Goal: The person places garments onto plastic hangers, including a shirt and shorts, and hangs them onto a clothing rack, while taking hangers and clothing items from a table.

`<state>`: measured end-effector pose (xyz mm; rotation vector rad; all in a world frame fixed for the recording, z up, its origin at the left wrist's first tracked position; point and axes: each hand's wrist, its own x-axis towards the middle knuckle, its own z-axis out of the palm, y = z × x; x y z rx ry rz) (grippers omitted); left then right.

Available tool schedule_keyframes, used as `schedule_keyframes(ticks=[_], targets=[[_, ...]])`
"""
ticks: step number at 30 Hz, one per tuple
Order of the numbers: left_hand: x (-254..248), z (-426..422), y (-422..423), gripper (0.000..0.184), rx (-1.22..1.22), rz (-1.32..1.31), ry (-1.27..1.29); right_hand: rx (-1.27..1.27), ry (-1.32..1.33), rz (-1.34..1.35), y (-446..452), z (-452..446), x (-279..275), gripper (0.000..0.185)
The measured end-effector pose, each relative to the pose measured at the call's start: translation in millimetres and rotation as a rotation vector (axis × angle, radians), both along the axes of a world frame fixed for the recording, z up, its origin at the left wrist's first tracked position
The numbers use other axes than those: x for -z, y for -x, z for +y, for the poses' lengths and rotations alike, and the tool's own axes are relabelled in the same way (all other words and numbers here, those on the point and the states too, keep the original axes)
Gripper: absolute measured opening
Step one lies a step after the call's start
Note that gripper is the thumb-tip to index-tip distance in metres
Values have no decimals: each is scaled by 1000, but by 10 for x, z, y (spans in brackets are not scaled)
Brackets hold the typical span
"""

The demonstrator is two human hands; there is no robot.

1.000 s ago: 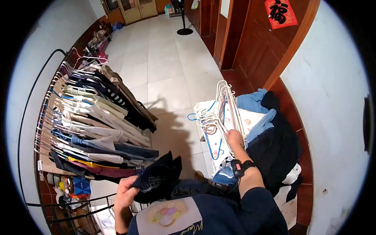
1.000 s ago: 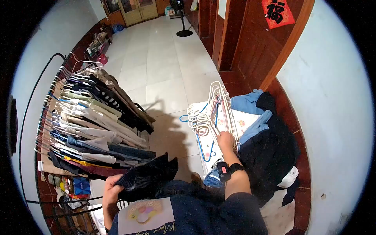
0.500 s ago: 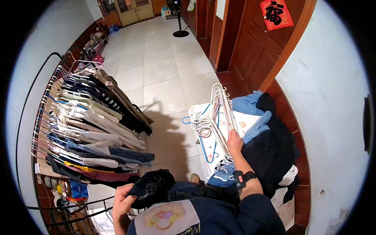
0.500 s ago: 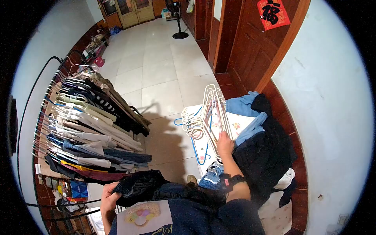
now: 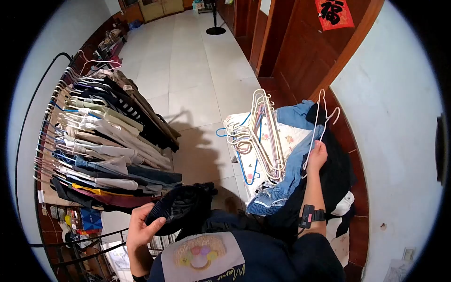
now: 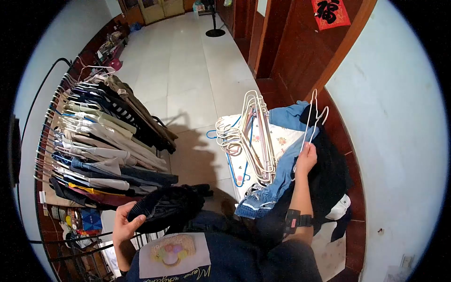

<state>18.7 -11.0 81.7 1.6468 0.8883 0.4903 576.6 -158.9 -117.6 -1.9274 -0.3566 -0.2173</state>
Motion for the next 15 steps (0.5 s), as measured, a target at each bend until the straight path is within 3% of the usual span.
schedule_keyframes(ticks=[4, 6, 8, 11, 14, 15], targets=[[-103, 71, -45, 27, 7, 9, -117, -36, 12, -242, -71, -78, -50, 21], [-125, 100, -35, 21, 7, 42, -155, -67, -20, -236, -14, -177, -34, 24], [-173, 134, -59, 16, -23, 218, -352, -243, -316, 168, 92, -246, -75, 27], [-240, 270, -80, 15, 6, 270, -611, -205, -400, 251, 197, -81, -359, 15], [-394, 336, -131, 20, -61, 310, -671, -205, -571, 238, 194, 122, -760, 33], [-420, 377, -126, 31, -63, 294, -700, -256, -580, 228, 234, 150, -895, 34]])
